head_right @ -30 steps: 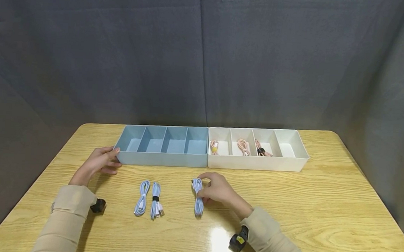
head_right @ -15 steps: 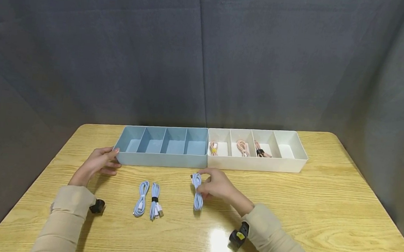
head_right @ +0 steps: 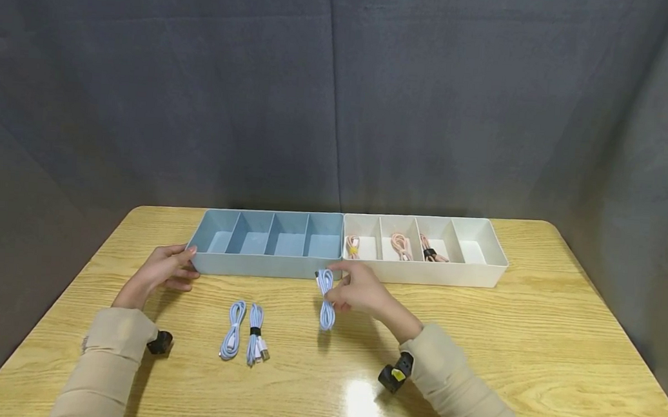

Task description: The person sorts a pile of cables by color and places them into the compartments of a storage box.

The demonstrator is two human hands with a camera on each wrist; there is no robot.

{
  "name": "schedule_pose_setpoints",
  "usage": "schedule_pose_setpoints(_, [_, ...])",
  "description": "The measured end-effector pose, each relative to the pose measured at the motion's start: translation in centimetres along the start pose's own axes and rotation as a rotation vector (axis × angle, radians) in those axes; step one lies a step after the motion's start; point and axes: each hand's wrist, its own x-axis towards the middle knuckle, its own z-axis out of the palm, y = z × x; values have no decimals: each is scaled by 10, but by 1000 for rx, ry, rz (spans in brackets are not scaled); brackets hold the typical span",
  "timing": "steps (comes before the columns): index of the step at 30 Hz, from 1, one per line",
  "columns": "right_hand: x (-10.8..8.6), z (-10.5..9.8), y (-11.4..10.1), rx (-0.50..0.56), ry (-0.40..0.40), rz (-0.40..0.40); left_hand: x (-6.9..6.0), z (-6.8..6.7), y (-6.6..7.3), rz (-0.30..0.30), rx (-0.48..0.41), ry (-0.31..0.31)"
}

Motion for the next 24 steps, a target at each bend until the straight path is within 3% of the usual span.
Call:
schedule_pose_setpoints(12, [4,-23,-19,10,21,36,0,-1,-3,4,-7,1])
schedule_pose_setpoints(24, [21,-36,-21,42,40,64,2,0,-2,-1,7,10])
